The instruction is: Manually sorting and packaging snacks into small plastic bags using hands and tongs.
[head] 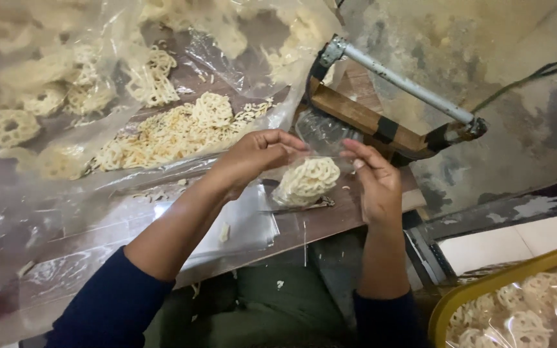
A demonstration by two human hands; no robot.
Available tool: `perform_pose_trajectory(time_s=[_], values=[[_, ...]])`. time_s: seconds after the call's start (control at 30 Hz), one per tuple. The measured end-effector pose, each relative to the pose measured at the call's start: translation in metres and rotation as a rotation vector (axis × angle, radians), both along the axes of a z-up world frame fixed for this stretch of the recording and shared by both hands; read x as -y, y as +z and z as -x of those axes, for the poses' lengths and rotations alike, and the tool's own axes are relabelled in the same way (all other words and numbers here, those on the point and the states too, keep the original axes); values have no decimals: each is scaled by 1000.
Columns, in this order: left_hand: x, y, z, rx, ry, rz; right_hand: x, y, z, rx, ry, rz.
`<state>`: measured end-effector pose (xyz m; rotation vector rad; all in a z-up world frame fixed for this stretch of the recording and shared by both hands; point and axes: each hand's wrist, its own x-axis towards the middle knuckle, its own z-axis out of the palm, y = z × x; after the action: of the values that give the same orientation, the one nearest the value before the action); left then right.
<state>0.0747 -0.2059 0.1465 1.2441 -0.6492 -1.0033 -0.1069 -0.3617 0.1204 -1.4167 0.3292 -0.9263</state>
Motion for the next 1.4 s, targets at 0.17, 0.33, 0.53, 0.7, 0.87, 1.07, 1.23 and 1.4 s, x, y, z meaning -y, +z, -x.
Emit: perform_pose_trajectory(time_s=[0.17,0.33,0.53,0.7,0.87,1.07,1.23,1.4], values=[[25,28,13,724,51,157,37,0,25,-325,-242,677],[75,26,15,1357,168,-76,68,-2,34,-381,-425,754],[155,8,19,713,382,87,73,7,-7,38,-490,231],[182,2,21,229,486,5,90,11,-31,256,-632,-98],[185,5,22,85,539,-3,100,8,-40,288,-691,-120],[190,2,16,44,516,40,100,5,-39,304,-663,-123],[184,7,19,47,505,62,99,4,-40,326,-671,-114],[151,18,29,55,471,64,80,12,-30,313,-640,-104]])
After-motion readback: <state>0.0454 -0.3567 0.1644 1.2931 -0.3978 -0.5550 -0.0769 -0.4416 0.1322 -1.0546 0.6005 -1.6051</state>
